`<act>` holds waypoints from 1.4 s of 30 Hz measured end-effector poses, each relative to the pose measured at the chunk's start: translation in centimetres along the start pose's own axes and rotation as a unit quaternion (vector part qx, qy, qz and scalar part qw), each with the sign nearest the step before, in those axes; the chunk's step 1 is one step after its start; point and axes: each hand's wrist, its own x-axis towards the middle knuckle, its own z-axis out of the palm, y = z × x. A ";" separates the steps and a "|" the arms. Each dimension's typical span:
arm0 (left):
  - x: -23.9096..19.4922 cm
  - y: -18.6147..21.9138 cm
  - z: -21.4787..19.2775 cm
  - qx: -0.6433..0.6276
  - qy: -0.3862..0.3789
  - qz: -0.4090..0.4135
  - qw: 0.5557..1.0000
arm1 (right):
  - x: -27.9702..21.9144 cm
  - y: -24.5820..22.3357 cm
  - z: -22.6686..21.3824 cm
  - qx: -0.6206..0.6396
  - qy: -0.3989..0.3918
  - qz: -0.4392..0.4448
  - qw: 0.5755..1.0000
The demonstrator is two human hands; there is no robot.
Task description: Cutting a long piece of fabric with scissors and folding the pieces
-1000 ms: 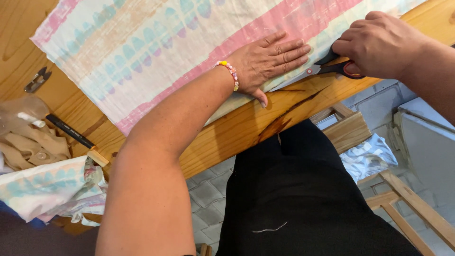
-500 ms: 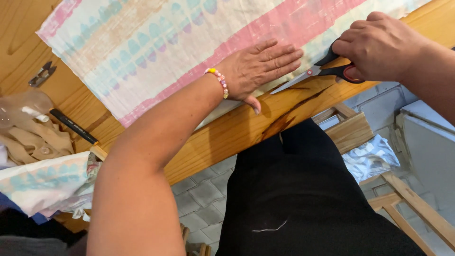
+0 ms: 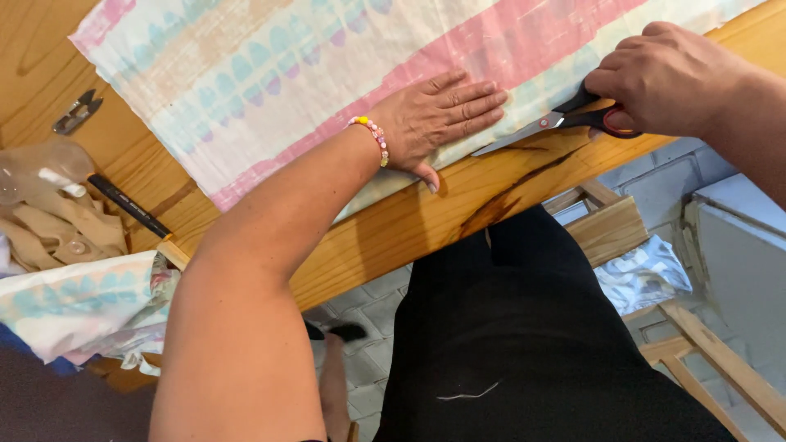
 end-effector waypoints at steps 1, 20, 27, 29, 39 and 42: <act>0.0 0.0 0.1 -0.001 0.001 0.001 1.000 | -0.1 0.1 0.1 0.000 -0.002 0.001 1.000; 0.0 -0.1 0.2 -0.012 0.001 0.006 1.000 | 0.8 -1.2 -1.2 -0.034 -0.001 -0.008 0.999; -0.1 -0.1 0.3 -0.010 0.006 0.008 1.000 | 1.5 -2.3 -1.9 -0.050 0.021 -0.015 0.998; -0.1 -0.2 0.3 -0.007 0.003 0.006 1.000 | 1.7 -2.4 -1.9 -0.041 0.013 -0.013 0.999; -0.1 0.0 0.1 -0.008 -0.003 0.002 1.000 | 1.8 -3.2 -2.3 -0.026 0.022 -0.007 0.999; -0.1 0.1 -0.3 0.011 -0.013 -0.003 1.000 | 2.5 -3.8 -2.6 -0.035 0.020 -0.006 0.999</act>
